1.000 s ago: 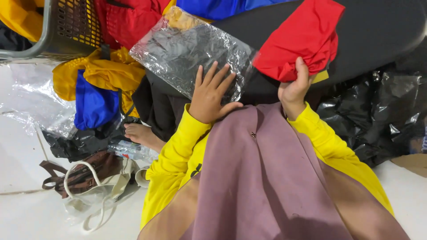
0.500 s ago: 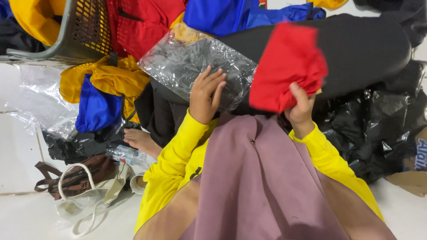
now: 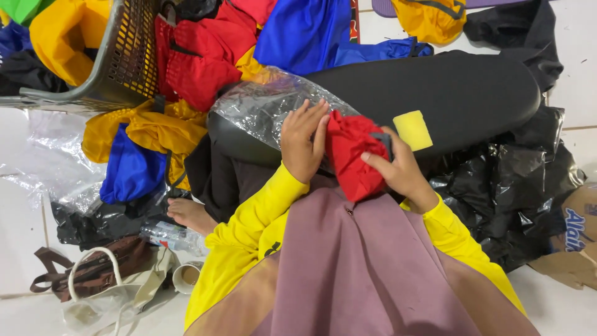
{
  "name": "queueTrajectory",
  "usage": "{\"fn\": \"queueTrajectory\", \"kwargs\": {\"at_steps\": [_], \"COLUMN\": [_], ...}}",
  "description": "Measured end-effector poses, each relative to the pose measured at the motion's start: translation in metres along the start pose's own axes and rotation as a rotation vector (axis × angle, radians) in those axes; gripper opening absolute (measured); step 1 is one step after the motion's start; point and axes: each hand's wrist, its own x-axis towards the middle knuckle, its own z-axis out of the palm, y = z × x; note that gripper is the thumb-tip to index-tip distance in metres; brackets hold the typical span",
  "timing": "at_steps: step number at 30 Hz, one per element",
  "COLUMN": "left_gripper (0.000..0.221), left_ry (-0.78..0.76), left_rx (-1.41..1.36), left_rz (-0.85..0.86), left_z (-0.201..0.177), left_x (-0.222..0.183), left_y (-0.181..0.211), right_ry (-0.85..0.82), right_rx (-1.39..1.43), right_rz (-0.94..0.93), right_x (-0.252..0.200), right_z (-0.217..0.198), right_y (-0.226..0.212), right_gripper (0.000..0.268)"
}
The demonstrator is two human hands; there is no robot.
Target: Folding a red fabric cover, placing it into a clear plastic bag, then into a black shipping bag, and trimming threads from another fabric item with scissors.
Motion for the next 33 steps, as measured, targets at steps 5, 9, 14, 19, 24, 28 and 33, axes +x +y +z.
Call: {"fn": "queueTrajectory", "kwargs": {"at_steps": [5, 9, 14, 19, 24, 28, 33], "left_gripper": [0.029, 0.03, 0.031, 0.031, 0.032, 0.033, 0.032], "left_ry": [-0.037, -0.081, -0.136, -0.171, -0.2, -0.182, -0.15], "left_rx": [-0.001, -0.072, -0.038, -0.014, -0.06, 0.004, 0.044], "left_rz": [0.029, -0.001, 0.022, 0.046, 0.031, 0.072, 0.079], "left_z": [-0.001, 0.002, 0.005, 0.013, 0.027, 0.031, 0.028], "left_x": [-0.007, -0.007, -0.011, -0.018, -0.024, -0.022, -0.021], "left_y": [0.009, 0.015, 0.017, 0.015, 0.013, 0.011, 0.014], "right_ry": [0.09, 0.019, 0.288, 0.371, 0.445, 0.173, 0.31], "right_rx": [0.001, 0.075, 0.329, 0.442, 0.246, -0.104, 0.207], "right_rz": [0.028, 0.1, 0.144, 0.254, 0.173, 0.111, 0.125], "right_x": [0.002, 0.002, 0.002, 0.004, 0.011, 0.005, 0.006], "right_z": [-0.007, 0.006, 0.028, 0.033, 0.042, 0.024, 0.027], "right_y": [0.005, -0.003, 0.022, 0.015, 0.017, 0.035, 0.01], "right_gripper": [0.032, 0.037, 0.047, 0.052, 0.056, 0.048, 0.042]}}
